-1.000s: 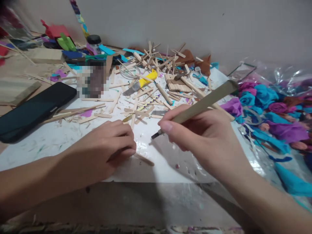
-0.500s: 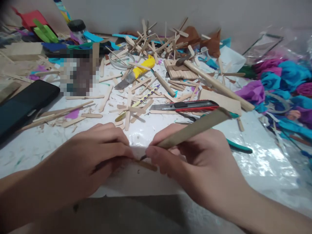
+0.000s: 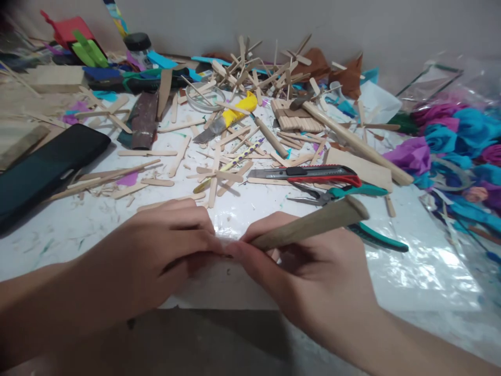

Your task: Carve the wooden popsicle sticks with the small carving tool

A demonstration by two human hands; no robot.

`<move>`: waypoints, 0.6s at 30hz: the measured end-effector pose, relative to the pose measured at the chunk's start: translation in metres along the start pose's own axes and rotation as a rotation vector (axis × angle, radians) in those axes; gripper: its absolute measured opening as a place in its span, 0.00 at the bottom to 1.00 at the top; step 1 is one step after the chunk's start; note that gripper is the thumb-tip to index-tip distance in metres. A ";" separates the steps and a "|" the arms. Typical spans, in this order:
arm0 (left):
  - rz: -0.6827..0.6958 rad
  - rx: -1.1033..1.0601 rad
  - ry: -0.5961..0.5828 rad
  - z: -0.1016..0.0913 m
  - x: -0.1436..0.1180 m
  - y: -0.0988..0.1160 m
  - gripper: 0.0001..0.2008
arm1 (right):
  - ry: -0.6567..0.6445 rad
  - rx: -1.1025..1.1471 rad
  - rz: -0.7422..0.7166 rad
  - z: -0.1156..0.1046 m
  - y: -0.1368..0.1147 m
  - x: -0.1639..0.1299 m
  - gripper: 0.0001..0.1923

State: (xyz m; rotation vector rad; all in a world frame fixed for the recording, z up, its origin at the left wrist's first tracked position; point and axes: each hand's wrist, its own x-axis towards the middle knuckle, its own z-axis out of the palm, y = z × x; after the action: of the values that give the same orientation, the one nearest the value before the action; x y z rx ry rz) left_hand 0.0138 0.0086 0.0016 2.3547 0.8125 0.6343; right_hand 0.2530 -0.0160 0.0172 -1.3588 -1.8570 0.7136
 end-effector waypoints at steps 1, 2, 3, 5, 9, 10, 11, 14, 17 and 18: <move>-0.003 -0.006 -0.007 0.000 0.000 0.000 0.16 | -0.006 -0.023 -0.011 0.001 0.001 -0.001 0.11; -0.003 -0.013 -0.015 0.000 0.000 0.000 0.16 | -0.009 -0.039 -0.033 0.001 0.002 -0.002 0.12; -0.002 -0.018 -0.020 0.000 0.000 0.000 0.16 | -0.012 -0.060 -0.056 0.001 0.002 -0.003 0.13; -0.004 -0.021 -0.028 -0.001 -0.001 -0.001 0.16 | -0.010 -0.132 -0.111 0.001 0.001 -0.006 0.13; -0.024 -0.012 -0.020 0.000 -0.002 0.000 0.13 | -0.102 -0.276 -0.170 -0.003 -0.004 -0.008 0.09; -0.029 -0.014 -0.017 0.000 -0.002 0.000 0.13 | -0.122 -0.266 -0.180 -0.003 -0.005 -0.008 0.09; -0.030 -0.017 -0.015 -0.001 -0.002 0.000 0.13 | -0.132 -0.244 -0.187 -0.004 -0.006 -0.007 0.09; -0.027 -0.035 -0.010 -0.002 -0.001 0.000 0.14 | -0.162 -0.255 -0.216 -0.004 -0.008 0.000 0.09; 0.000 -0.062 -0.026 -0.004 -0.002 -0.002 0.12 | -0.241 -0.396 -0.277 -0.003 -0.009 0.007 0.16; 0.012 -0.060 -0.034 -0.005 -0.002 -0.003 0.11 | -0.275 -0.426 -0.307 -0.003 -0.010 0.008 0.17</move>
State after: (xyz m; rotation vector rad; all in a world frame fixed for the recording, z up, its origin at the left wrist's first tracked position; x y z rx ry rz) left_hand 0.0083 0.0107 0.0027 2.3113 0.7549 0.6131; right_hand 0.2484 -0.0108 0.0283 -1.2245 -2.4764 0.3689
